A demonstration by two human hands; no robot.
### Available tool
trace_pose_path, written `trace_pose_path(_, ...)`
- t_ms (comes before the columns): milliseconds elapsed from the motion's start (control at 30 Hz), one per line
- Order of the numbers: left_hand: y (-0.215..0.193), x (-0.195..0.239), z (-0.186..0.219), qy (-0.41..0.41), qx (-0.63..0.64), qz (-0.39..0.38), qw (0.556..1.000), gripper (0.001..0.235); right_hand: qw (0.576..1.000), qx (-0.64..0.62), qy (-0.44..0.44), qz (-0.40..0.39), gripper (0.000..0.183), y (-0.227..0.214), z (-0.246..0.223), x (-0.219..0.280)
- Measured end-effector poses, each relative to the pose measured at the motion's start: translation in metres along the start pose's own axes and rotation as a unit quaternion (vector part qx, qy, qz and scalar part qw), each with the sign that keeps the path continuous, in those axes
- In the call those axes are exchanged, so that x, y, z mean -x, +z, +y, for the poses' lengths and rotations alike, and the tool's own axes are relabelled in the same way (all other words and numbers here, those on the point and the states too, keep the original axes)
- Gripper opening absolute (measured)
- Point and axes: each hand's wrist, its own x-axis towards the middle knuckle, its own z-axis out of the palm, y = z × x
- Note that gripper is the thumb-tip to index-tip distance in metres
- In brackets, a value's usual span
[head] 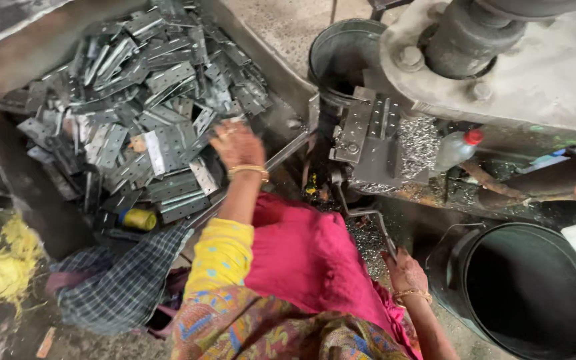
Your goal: The person places metal plates into a stamping machine and operates a lever by hand to punch holes or bend the material.
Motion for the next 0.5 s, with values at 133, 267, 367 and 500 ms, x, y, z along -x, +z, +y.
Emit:
trace_pose_path(133,0.033,-0.027,0.015,0.059,0.707,0.114,0.696,0.043,0.999,0.003,-0.031,0.025,0.051,0.022,0.01,-0.002)
trace_pose_path(267,0.025,-0.043,-0.009,0.158,0.672,0.136,0.711,0.035,0.999,0.013,-0.038,0.005,0.052,0.009,0.008,-0.005)
trace_pose_path(367,0.03,-0.032,-0.027,0.181,0.716,0.125,0.663,0.024,1.0,0.001,0.017,-0.015,0.052,0.002,0.008,0.005)
trace_pose_path(500,0.044,0.01,-0.095,0.032,0.857,0.127,0.499,0.035,0.996,-0.02,-0.071,0.039,0.05,0.022,0.006,-0.011)
